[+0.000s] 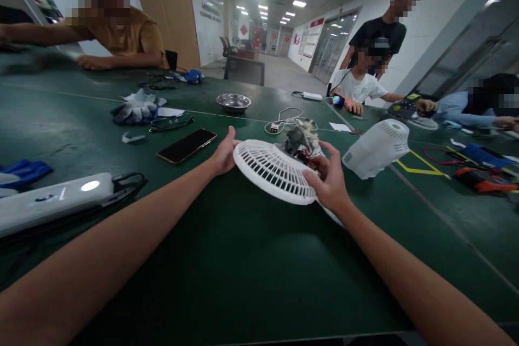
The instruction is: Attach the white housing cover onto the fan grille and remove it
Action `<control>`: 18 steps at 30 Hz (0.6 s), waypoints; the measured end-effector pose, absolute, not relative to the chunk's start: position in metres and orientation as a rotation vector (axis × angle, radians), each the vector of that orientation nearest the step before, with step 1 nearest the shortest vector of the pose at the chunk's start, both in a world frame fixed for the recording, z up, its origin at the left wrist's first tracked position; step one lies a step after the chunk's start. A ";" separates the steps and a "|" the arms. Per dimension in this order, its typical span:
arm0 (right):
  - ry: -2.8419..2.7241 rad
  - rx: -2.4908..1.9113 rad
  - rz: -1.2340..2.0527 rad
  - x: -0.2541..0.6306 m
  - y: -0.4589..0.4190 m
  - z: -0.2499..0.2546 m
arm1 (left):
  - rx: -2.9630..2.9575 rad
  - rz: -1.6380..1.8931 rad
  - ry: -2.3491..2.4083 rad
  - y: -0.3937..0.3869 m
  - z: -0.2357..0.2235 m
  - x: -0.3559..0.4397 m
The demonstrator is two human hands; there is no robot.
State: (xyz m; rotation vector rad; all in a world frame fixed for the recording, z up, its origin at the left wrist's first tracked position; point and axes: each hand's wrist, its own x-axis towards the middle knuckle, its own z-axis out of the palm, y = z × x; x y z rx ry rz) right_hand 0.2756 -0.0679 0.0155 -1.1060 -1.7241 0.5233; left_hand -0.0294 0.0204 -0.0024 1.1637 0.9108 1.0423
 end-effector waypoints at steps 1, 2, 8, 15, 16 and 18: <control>-1.797 -1.119 0.453 0.275 -0.069 0.015 | 1.119 0.971 0.865 0.020 -0.001 -0.030; -1.871 -1.130 0.396 0.274 -0.070 0.015 | 1.061 0.915 0.833 0.019 0.000 -0.030; -2.072 -1.088 0.299 0.273 -0.060 0.012 | 0.859 1.000 0.967 0.018 0.001 -0.021; -1.800 -1.305 -0.028 0.304 -0.021 0.001 | 0.880 1.048 0.960 0.021 -0.002 -0.019; -1.818 -1.339 -0.016 0.309 -0.015 -0.002 | 0.885 1.048 0.958 0.021 -0.002 -0.019; -1.840 -1.397 0.083 0.315 -0.007 -0.006 | 0.896 1.051 0.963 0.022 -0.004 -0.019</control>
